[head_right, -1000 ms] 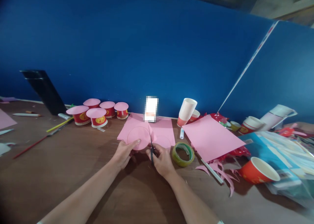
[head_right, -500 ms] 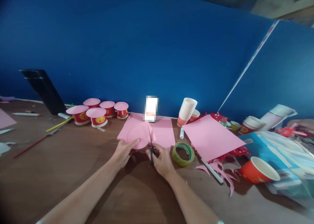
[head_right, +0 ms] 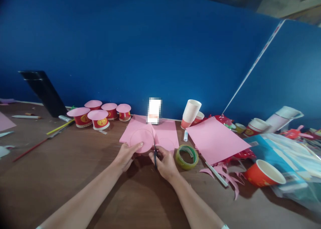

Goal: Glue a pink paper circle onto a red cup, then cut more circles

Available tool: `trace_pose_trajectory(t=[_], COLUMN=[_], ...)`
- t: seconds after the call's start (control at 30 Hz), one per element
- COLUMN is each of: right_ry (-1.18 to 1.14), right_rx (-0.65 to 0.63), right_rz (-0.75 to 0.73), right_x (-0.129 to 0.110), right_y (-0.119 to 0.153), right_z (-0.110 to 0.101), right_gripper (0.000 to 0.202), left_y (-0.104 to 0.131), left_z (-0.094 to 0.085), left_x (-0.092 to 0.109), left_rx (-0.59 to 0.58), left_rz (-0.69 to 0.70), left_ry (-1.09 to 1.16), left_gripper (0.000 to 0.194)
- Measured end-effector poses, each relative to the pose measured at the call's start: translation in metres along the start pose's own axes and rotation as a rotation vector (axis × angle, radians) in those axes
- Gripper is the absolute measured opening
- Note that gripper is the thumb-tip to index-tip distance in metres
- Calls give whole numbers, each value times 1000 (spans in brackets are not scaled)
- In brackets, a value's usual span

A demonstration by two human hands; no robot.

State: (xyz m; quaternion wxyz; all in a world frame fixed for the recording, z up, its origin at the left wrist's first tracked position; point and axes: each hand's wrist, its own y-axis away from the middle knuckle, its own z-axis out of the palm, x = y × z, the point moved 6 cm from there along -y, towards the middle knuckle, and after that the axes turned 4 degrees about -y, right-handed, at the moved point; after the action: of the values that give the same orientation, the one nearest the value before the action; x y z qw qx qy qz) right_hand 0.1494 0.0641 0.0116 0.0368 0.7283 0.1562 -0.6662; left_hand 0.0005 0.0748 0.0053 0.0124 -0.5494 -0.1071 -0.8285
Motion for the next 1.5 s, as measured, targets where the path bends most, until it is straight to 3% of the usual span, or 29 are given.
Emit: trace_pose_trajectory(t=[0.47, 1.2, 1.5], right_ry=[54, 31, 34], right_rx=[5, -14, -4], right_rz=[3, 6, -12], right_x=[2, 0, 3], right_y=[-1, 1, 0], right_z=[-1, 2, 1], right_gripper=[35, 30, 31], left_y=[-4, -1, -2], left_z=[-4, 3, 2], left_x=[-4, 1, -1], left_rx=[14, -90, -83], left_rz=[0, 58, 44], left_ry=[-36, 51, 61], left_gripper=[37, 40, 43])
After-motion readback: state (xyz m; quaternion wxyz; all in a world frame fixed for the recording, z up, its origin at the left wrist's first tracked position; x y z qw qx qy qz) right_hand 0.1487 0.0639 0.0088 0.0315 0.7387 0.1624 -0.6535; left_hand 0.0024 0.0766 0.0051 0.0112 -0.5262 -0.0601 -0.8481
